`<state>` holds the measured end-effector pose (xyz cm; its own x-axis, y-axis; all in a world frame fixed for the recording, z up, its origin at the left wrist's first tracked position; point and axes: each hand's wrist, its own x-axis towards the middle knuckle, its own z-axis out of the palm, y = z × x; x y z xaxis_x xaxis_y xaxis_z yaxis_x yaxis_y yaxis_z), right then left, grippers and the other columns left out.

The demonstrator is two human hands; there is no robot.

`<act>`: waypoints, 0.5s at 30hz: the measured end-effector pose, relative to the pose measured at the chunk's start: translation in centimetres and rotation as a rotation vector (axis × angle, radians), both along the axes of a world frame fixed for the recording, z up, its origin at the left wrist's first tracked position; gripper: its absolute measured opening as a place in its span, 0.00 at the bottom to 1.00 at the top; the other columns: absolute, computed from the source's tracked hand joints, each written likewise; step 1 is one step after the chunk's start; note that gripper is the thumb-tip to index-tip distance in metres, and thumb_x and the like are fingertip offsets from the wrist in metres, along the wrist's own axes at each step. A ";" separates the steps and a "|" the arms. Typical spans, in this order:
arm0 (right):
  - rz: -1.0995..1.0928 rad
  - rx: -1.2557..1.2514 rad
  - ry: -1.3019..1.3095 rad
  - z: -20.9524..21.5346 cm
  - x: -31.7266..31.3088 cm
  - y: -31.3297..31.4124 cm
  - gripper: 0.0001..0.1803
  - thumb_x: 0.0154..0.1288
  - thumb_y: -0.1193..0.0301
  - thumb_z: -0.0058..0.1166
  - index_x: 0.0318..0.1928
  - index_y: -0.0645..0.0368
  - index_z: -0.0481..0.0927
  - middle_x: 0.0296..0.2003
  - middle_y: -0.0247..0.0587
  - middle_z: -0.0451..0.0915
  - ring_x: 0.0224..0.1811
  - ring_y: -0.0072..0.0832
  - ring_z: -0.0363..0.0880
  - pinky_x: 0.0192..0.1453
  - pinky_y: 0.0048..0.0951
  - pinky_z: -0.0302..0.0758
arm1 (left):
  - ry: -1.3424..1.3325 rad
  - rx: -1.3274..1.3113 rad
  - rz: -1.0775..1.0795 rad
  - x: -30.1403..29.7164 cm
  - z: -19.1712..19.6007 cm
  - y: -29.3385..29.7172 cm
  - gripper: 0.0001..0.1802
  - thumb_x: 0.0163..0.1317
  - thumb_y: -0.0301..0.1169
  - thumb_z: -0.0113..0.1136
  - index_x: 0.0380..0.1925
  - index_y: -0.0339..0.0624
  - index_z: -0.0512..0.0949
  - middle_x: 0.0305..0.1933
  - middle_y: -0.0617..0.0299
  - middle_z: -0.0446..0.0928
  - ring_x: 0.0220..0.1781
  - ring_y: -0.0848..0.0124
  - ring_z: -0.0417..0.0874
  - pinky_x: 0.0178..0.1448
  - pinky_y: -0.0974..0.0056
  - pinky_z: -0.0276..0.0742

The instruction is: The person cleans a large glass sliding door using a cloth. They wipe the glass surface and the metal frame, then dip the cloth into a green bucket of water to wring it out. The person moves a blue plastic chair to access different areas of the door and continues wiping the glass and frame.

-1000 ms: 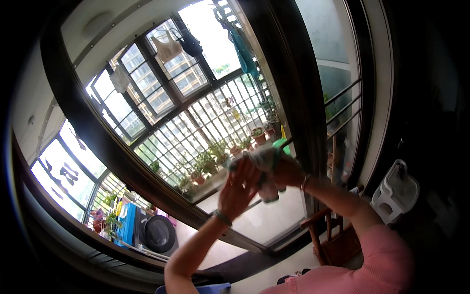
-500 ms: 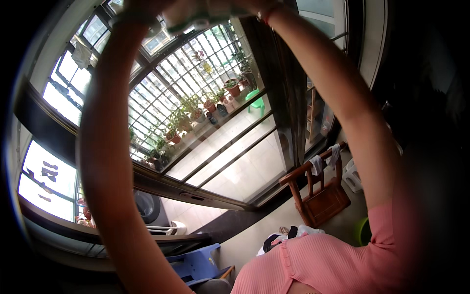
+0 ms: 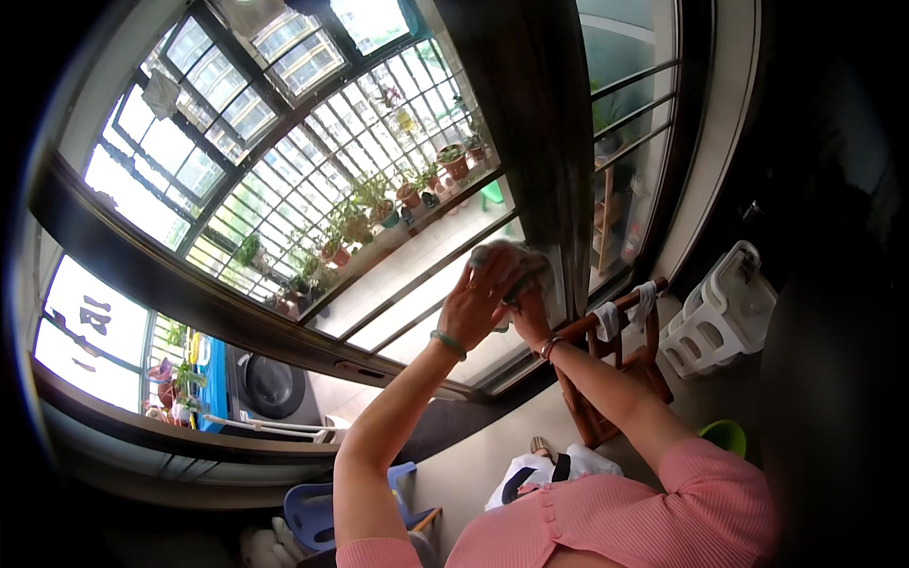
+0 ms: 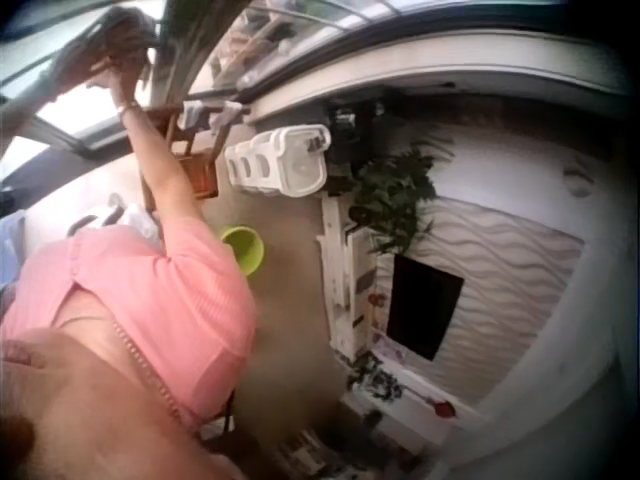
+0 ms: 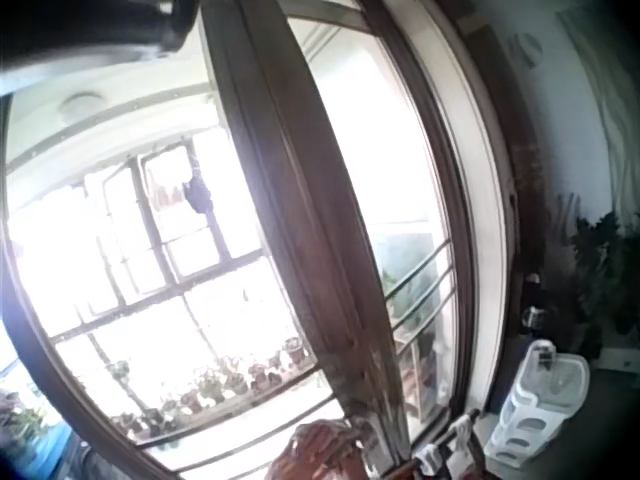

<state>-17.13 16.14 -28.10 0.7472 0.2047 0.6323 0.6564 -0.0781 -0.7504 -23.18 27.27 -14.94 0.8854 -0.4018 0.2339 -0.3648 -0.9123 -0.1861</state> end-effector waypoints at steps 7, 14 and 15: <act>-0.039 -0.140 -0.195 2.6 -1.3 1.6 0.25 0.54 0.69 0.57 0.55 0.59 0.77 0.55 0.53 0.74 0.62 0.56 0.65 0.67 0.54 0.60 | -0.090 -0.206 0.185 -6.3 1.7 1.0 0.37 0.60 0.45 0.64 0.70 0.60 0.64 0.79 0.54 0.48 0.80 0.58 0.48 0.79 0.44 0.41; -0.138 -0.107 -0.761 19.3 1.7 7.7 0.19 0.51 0.66 0.58 0.46 0.54 0.81 0.46 0.46 0.78 0.57 0.46 0.69 0.63 0.55 0.56 | -0.443 -0.319 0.185 -10.2 10.1 4.8 0.35 0.63 0.43 0.62 0.70 0.53 0.64 0.78 0.44 0.45 0.79 0.46 0.47 0.76 0.43 0.49; -0.123 -0.081 -0.810 21.5 1.3 9.0 0.18 0.52 0.64 0.57 0.45 0.53 0.81 0.44 0.45 0.79 0.56 0.45 0.71 0.62 0.54 0.57 | -0.497 -0.337 0.184 -10.8 11.1 5.4 0.35 0.63 0.43 0.62 0.70 0.53 0.64 0.78 0.44 0.45 0.79 0.45 0.47 0.76 0.43 0.49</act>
<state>-15.82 25.18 -6.56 0.0860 0.2194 0.9718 0.9752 -0.2180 -0.0371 -34.01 32.72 -3.81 0.6857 -0.0856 0.7228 -0.1402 -0.9900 0.0158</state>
